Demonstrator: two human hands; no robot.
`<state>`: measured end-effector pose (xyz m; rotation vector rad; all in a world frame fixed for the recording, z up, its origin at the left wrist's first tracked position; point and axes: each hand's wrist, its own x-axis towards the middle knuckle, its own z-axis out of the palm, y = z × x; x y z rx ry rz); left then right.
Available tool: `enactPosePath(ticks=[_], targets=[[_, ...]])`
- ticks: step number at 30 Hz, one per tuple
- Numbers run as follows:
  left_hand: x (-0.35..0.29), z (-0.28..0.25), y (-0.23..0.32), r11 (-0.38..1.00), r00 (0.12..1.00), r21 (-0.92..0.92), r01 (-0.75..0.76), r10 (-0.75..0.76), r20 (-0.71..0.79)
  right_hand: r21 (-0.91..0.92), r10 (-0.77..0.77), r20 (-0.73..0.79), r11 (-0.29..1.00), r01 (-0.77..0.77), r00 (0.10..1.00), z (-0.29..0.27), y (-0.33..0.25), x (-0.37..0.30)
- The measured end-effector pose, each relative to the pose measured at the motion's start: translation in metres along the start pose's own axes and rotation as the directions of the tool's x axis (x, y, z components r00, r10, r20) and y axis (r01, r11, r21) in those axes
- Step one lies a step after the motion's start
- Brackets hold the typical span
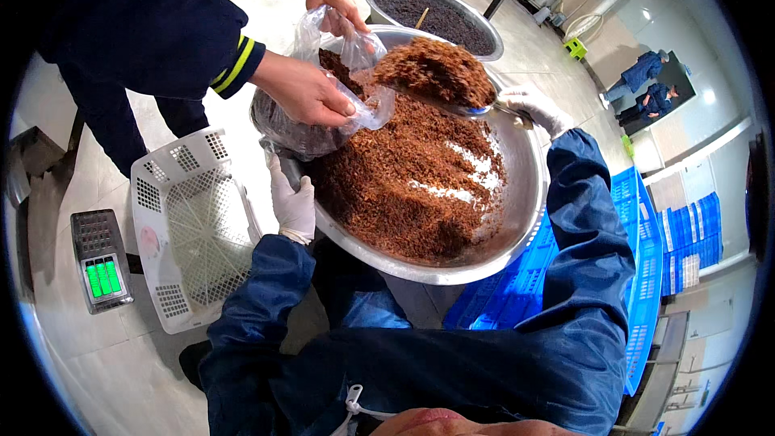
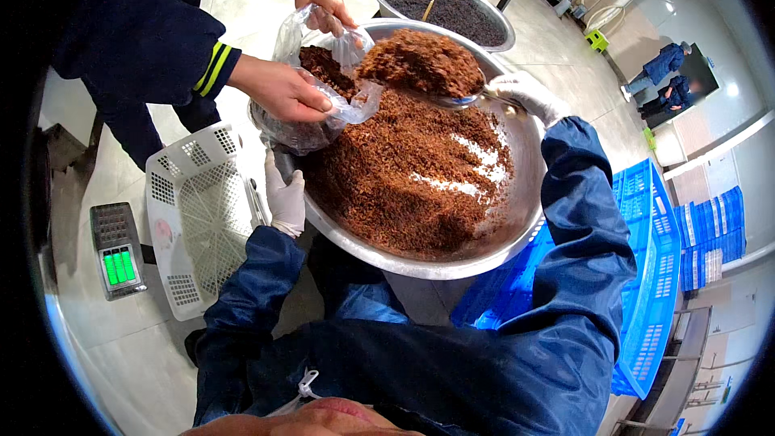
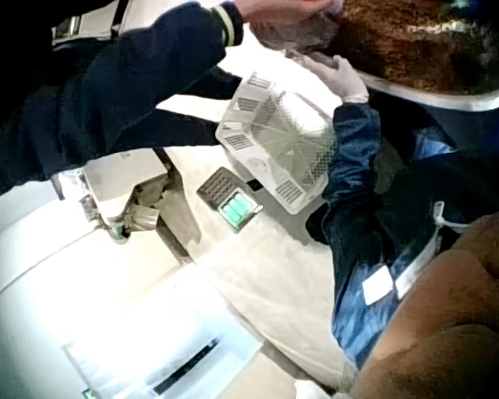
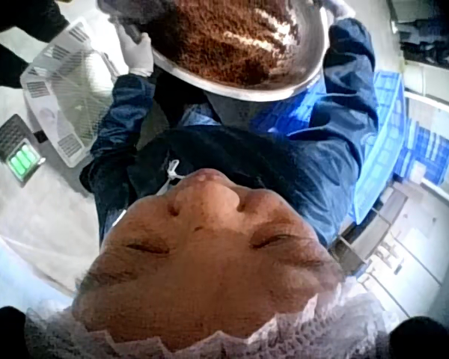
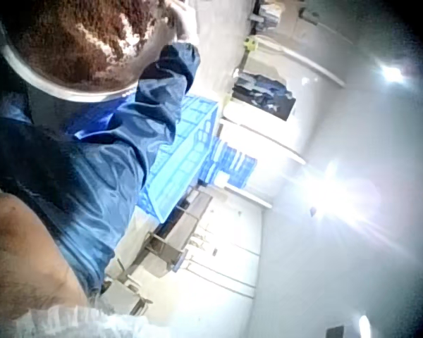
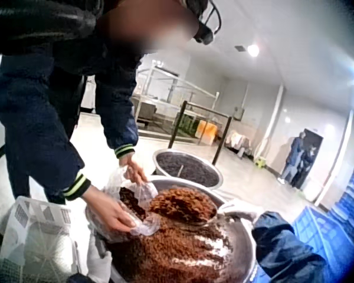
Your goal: The person scoops a brown granular material from a large metal bowl into a plastic bag held by another person. The filled bag is then placed on a digital scale for weighing.
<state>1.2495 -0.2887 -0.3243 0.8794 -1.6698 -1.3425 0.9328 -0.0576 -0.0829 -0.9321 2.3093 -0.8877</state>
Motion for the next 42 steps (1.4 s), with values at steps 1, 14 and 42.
enactPosePath(ticks=[1,14,42], targets=[[0.000,0.001,0.003,1.000,1.000,0.010,-0.007,0.006,0.014,-0.034,0.000,0.009,0.999,0.001,1.000,-0.001,-0.008,0.009],[0.000,-0.004,0.001,0.997,0.998,0.037,-0.061,0.062,-0.008,-0.830,-0.135,0.298,0.453,0.326,0.945,0.092,-0.219,0.096],[-0.002,-0.008,0.024,0.997,0.996,0.015,0.081,-0.082,0.035,-0.817,-0.235,0.182,0.504,0.279,0.955,-0.017,-0.266,0.025]])
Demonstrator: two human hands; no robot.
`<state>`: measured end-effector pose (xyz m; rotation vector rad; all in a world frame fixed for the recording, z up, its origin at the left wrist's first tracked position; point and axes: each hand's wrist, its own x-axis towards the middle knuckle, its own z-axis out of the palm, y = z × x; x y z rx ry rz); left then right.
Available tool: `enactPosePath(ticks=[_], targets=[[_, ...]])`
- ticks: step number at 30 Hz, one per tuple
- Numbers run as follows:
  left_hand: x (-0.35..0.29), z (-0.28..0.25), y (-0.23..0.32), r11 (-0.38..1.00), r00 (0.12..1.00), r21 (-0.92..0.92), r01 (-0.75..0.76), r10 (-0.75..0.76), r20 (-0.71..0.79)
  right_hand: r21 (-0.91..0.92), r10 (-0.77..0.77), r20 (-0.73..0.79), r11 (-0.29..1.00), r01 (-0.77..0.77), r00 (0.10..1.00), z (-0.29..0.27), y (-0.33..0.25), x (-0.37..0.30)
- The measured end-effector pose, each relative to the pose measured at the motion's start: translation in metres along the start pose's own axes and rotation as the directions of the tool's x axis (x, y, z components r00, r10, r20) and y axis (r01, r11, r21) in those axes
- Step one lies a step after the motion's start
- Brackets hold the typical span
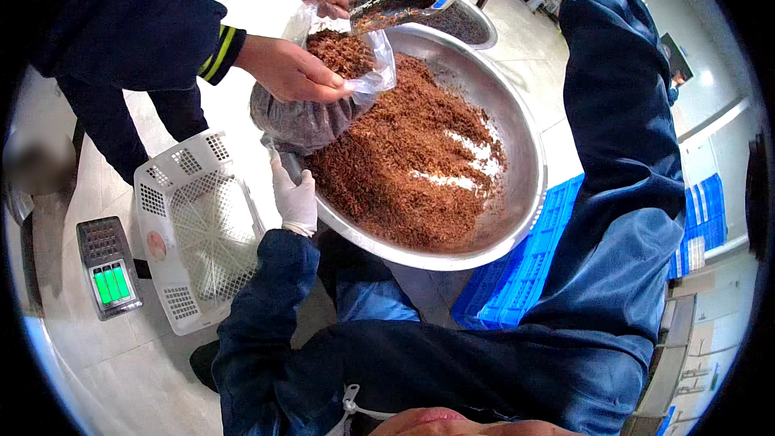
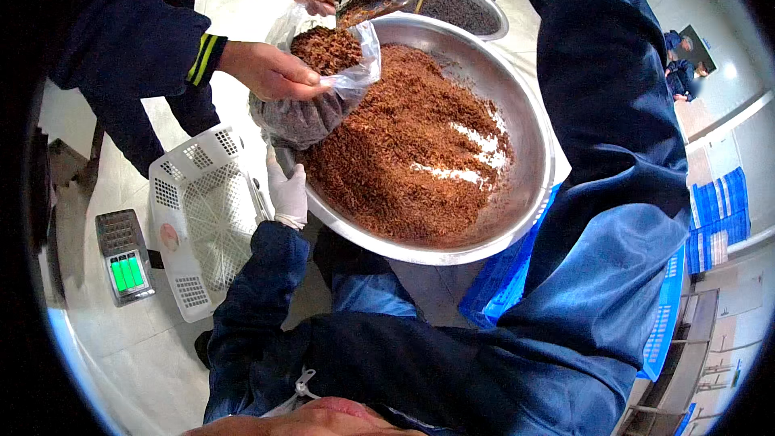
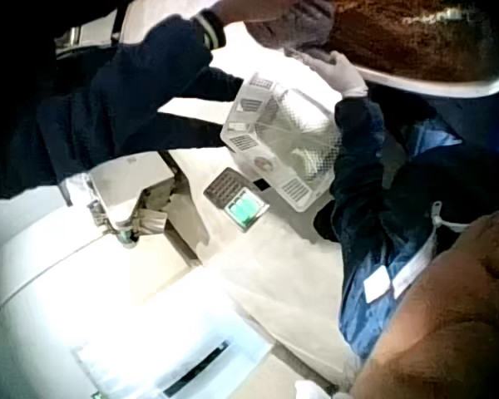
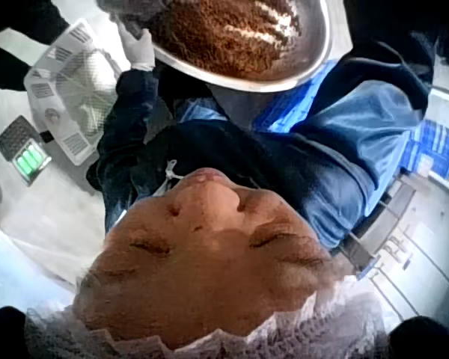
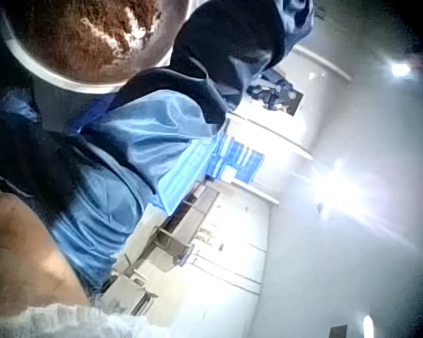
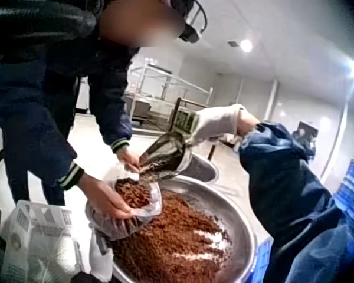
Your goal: The person scoops a brown granular material from a large metal bowl into a plastic bag held by another person. The filled bag is then placed on a digital scale for weighing.
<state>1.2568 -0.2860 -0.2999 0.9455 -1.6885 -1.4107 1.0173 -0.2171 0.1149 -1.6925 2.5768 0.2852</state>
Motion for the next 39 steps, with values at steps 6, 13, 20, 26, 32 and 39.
enactPosePath(ticks=[6,13,20,26,32,39], targets=[[0.000,0.009,-0.012,0.994,0.998,-0.106,-0.027,0.032,0.049,0.366,0.195,0.168,0.898,-0.245,0.966,0.127,0.170,-0.083],[0.004,0.008,-0.013,0.999,0.999,-0.024,-0.031,0.031,0.025,0.003,0.628,0.424,0.719,-0.695,0.653,0.298,0.209,-0.171],[0.001,0.008,-0.017,0.991,0.996,0.108,-0.081,0.083,-0.016,0.438,0.410,0.383,0.708,-0.554,0.828,0.422,0.223,-0.157],[-0.001,0.009,-0.007,0.972,0.995,0.213,-0.099,0.104,-0.012,0.743,0.292,0.407,0.446,-0.499,0.866,0.485,0.143,-0.047],[0.002,0.011,-0.014,0.996,0.997,0.037,-0.078,0.077,0.011,0.658,0.242,0.067,0.719,-0.225,0.968,0.510,0.095,-0.020],[0.006,0.007,-0.020,0.998,0.998,0.025,-0.058,0.058,-0.003,0.739,0.377,0.215,0.540,-0.403,0.901,0.487,0.069,-0.042]])
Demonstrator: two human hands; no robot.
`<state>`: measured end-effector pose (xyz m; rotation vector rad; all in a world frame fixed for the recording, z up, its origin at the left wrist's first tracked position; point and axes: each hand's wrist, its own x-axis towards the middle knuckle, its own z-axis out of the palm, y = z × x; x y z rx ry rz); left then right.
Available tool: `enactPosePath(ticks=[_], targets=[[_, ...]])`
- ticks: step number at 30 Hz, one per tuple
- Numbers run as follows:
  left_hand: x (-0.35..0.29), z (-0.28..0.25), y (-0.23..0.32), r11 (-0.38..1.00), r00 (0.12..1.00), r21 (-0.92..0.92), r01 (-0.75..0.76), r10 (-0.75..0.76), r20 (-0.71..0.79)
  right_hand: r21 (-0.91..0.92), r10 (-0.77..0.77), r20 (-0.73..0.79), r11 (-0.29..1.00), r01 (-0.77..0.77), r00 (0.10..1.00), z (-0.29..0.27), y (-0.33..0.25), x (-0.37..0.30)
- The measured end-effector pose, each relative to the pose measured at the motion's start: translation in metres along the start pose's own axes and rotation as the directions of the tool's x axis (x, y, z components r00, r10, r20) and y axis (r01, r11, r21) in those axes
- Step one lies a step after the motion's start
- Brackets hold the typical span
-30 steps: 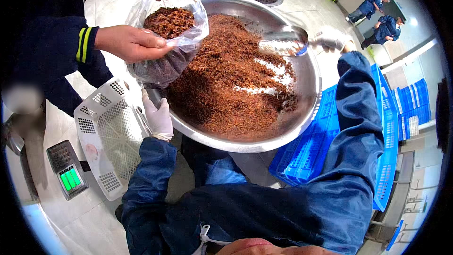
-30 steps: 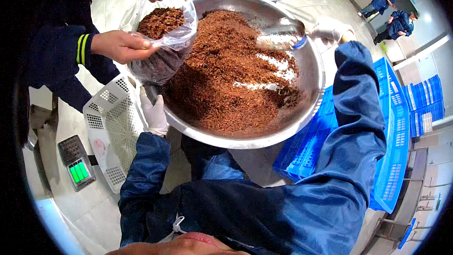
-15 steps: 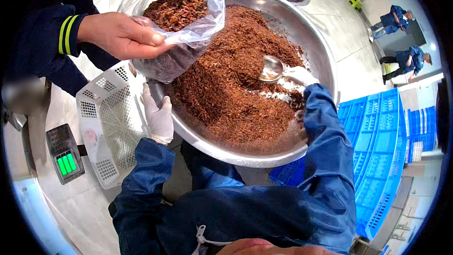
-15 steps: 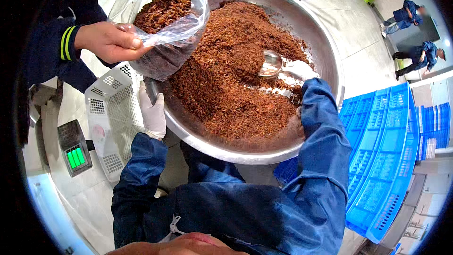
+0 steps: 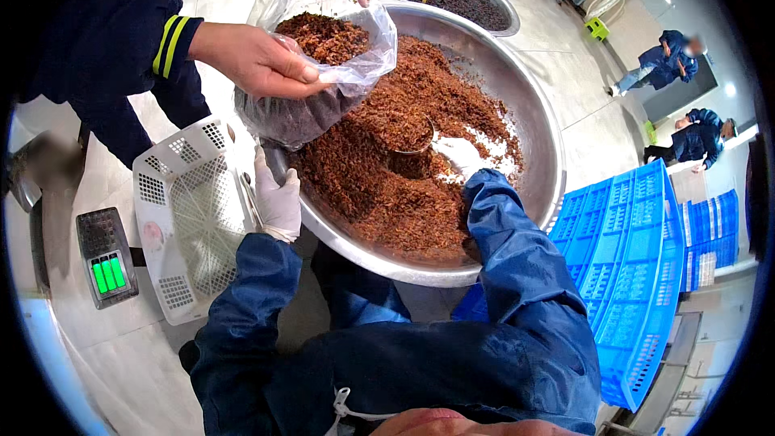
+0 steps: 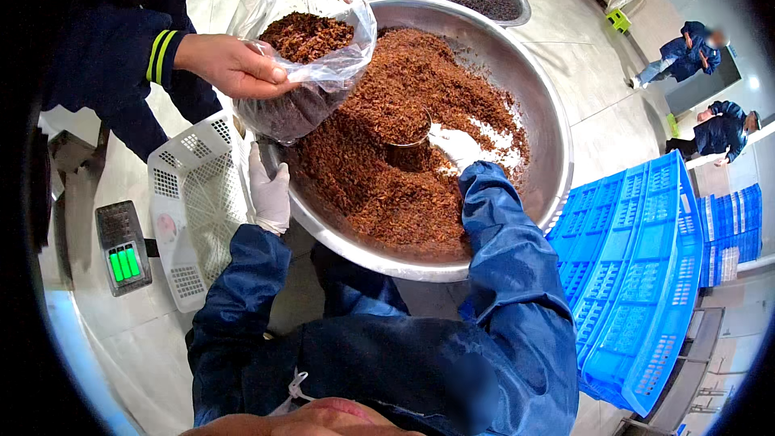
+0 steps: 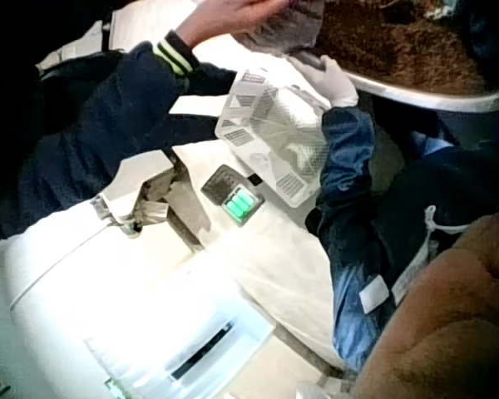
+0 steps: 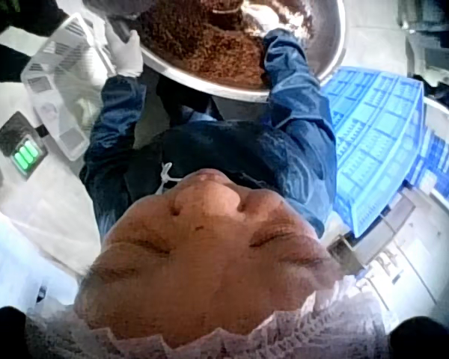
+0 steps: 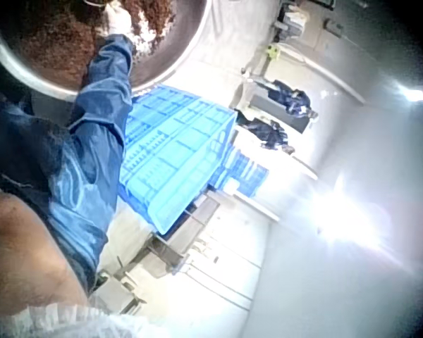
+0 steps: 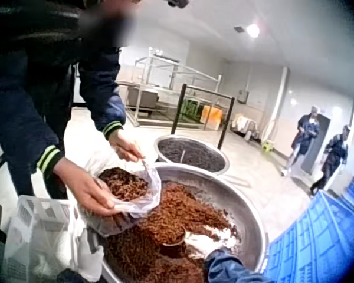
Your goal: The person scoops a brown granular material from a large metal bowl into a plastic bag held by another person. The filled bag is then placed on a digital scale for weighing.
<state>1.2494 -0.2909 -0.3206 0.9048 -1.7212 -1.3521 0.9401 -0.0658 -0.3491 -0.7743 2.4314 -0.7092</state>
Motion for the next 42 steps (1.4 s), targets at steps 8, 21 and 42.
enactPosePath(ticks=[8,21,42], targets=[[-0.002,0.001,0.002,0.998,0.998,0.064,-0.030,0.033,-0.047,0.505,0.009,0.126,0.860,-0.071,0.992,-0.014,-0.013,-0.029],[-0.005,-0.005,0.021,0.997,0.999,0.070,0.044,-0.043,-0.016,0.417,-0.106,-0.187,0.892,0.177,0.977,-0.154,-0.058,-0.109],[0.000,-0.006,0.005,0.993,0.997,0.090,0.078,-0.078,-0.004,-0.553,-0.259,0.250,0.753,0.357,0.933,-0.200,-0.328,-0.045]])
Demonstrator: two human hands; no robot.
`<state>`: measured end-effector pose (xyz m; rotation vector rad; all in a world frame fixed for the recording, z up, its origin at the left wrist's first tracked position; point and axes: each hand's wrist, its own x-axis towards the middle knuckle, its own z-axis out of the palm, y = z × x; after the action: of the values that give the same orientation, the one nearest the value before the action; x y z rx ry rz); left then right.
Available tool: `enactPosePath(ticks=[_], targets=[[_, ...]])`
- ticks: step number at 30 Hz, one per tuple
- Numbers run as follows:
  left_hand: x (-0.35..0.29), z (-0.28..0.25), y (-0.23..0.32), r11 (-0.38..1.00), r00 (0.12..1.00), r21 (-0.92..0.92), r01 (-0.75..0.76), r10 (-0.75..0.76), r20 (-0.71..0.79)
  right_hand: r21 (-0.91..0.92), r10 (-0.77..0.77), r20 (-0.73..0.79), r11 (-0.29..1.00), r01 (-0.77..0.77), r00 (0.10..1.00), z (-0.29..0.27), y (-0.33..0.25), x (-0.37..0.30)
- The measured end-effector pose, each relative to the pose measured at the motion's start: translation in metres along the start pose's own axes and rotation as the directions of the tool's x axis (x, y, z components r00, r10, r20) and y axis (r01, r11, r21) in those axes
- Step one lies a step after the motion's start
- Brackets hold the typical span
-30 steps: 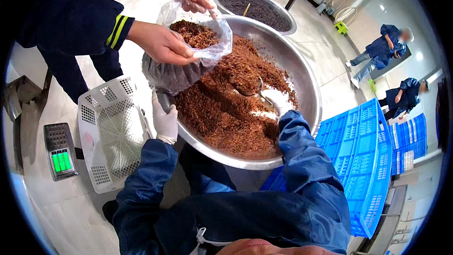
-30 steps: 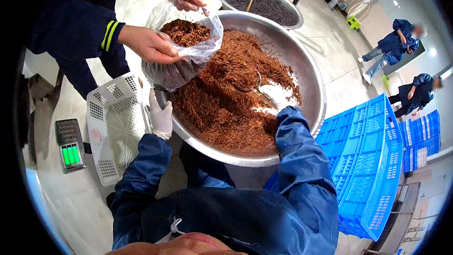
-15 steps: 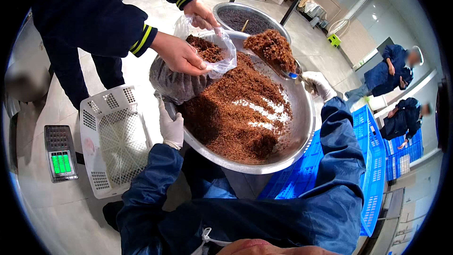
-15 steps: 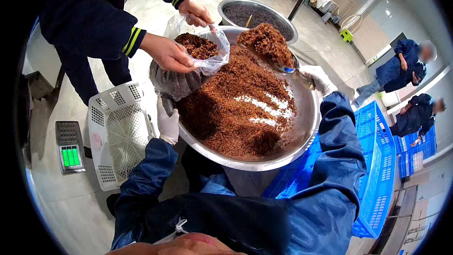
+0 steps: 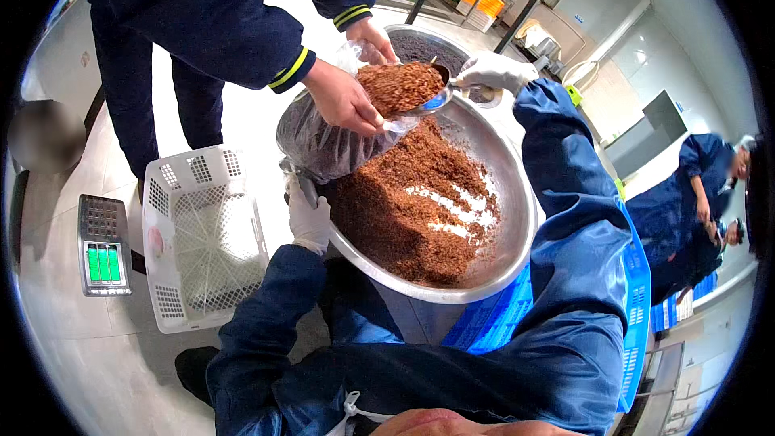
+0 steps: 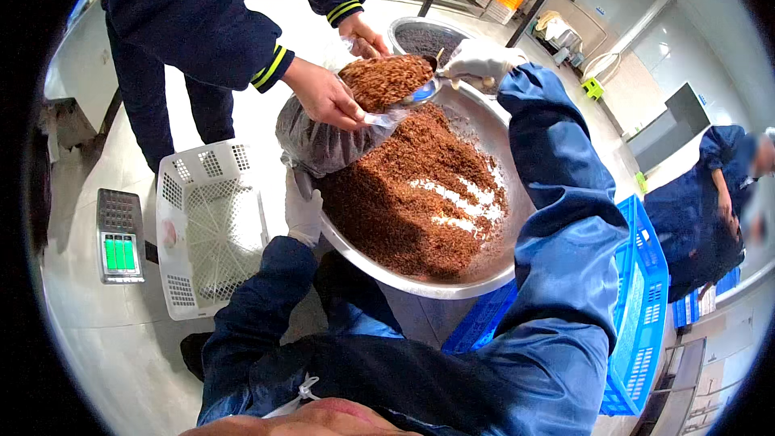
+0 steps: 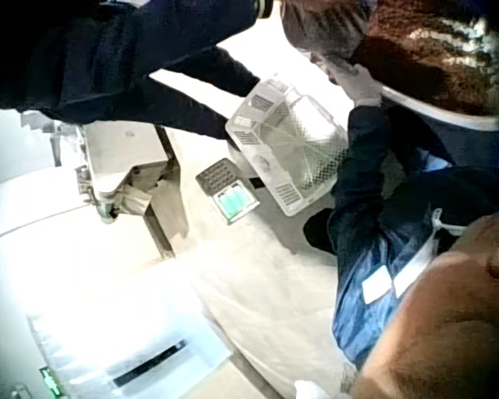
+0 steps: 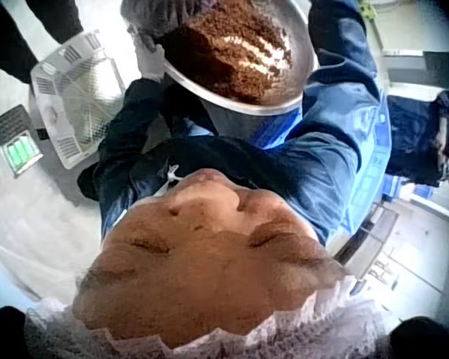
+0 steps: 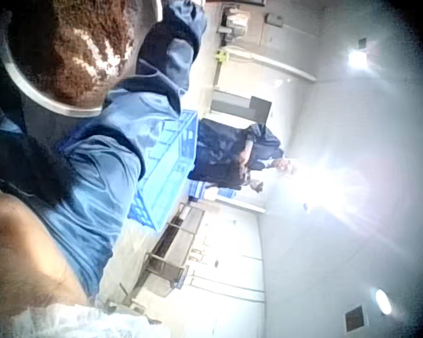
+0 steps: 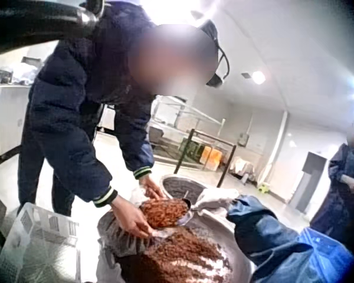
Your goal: The person scoops a brown granular material from a large metal bowl into a plastic bag held by another person. The filled bag is then placed on a digital scale for weighing.
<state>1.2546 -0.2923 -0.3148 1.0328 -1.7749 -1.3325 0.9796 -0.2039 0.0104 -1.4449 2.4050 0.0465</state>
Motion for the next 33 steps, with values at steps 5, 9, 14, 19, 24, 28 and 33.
enactPosePath(ticks=[5,9,14,19,24,28,33], targets=[[-0.003,0.011,0.001,0.990,0.992,-0.096,-0.105,0.097,-0.083,-0.030,-0.183,-0.031,0.983,0.183,0.983,-0.025,-0.031,0.058],[-0.003,0.003,-0.002,0.997,0.996,-0.044,-0.063,0.060,-0.069,-0.723,0.014,-0.014,0.691,-0.020,1.000,-0.009,-0.137,0.085],[-0.003,-0.013,-0.001,0.996,0.992,-0.055,-0.065,0.058,-0.115,-0.878,-0.011,0.170,0.451,0.157,0.985,-0.050,-0.181,0.069],[-0.008,0.020,0.019,0.985,0.997,-0.153,-0.082,0.082,-0.006,-0.682,0.384,-0.439,0.447,-0.579,0.812,-0.121,-0.134,0.066],[0.000,-0.016,-0.021,0.997,0.988,0.005,-0.082,0.082,-0.131,0.263,0.583,-0.803,0.532,-0.805,0.123,-0.117,-0.113,0.100],[-0.007,-0.007,0.000,0.998,0.996,-0.033,-0.056,0.054,-0.073,-0.405,-0.040,0.085,0.912,0.071,0.996,-0.116,-0.064,0.014],[-0.004,0.012,-0.004,0.984,0.986,-0.078,-0.158,0.152,-0.069,-0.048,-0.071,-0.303,0.997,0.059,0.950,-0.082,0.050,-0.084]])
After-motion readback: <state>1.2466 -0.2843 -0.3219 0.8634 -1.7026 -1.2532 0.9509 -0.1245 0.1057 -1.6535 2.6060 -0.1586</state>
